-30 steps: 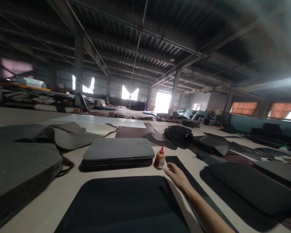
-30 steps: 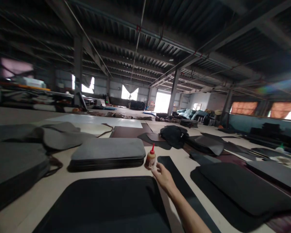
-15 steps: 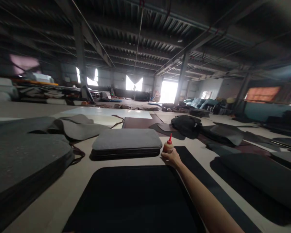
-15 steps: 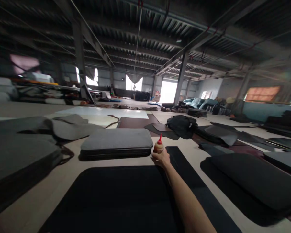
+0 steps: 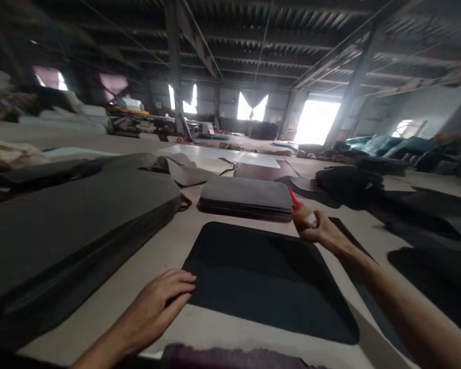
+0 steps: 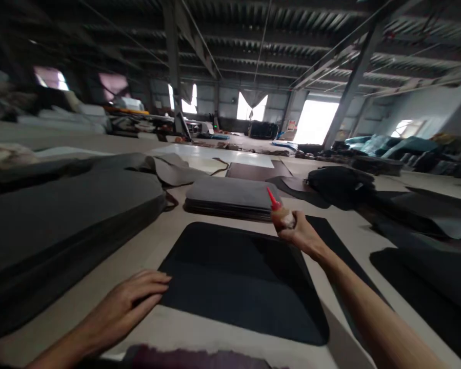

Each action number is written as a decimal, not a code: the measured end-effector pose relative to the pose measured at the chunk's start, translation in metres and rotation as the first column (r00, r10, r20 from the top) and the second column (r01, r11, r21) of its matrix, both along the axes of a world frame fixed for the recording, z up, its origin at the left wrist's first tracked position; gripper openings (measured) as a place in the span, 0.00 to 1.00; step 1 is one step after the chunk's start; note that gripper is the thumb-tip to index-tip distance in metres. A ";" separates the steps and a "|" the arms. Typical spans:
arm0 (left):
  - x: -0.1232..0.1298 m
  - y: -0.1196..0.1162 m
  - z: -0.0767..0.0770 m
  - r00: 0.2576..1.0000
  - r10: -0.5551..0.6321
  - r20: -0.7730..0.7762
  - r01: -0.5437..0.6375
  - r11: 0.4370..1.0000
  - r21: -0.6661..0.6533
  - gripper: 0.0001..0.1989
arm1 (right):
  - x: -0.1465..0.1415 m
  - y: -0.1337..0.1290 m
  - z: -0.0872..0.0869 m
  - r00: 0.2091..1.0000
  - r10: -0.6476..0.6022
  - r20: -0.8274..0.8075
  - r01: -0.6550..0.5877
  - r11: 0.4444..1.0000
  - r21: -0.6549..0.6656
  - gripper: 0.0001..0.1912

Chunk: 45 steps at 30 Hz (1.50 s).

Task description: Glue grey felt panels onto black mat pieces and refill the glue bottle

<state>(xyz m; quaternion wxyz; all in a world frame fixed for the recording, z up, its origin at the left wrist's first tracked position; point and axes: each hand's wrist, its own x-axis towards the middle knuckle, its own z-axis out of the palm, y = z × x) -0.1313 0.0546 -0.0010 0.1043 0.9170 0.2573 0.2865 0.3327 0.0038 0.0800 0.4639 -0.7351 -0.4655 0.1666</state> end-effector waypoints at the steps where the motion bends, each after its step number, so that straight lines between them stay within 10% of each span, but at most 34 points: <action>1: 0.001 -0.001 0.002 1.000 -0.004 0.008 0.004 0.999 -0.039 0.12 | -0.011 -0.009 0.004 0.999 0.051 0.009 -0.050 0.998 -0.048 0.32; 8: 0.001 -0.003 0.003 0.997 0.059 0.045 -0.048 0.975 -0.216 0.09 | -0.081 -0.052 0.016 0.930 0.367 0.021 -0.358 0.916 -0.179 0.23; 19: 0.003 -0.003 0.000 0.993 0.115 0.037 -0.106 0.975 -0.193 0.22 | -0.148 -0.064 0.002 0.904 0.387 -0.179 -0.401 0.915 -0.047 0.24; 45: 0.004 -0.003 0.002 0.980 0.197 0.039 -0.184 0.957 -0.227 0.19 | -0.211 -0.023 0.010 0.606 0.652 0.456 -0.678 0.723 -0.132 0.12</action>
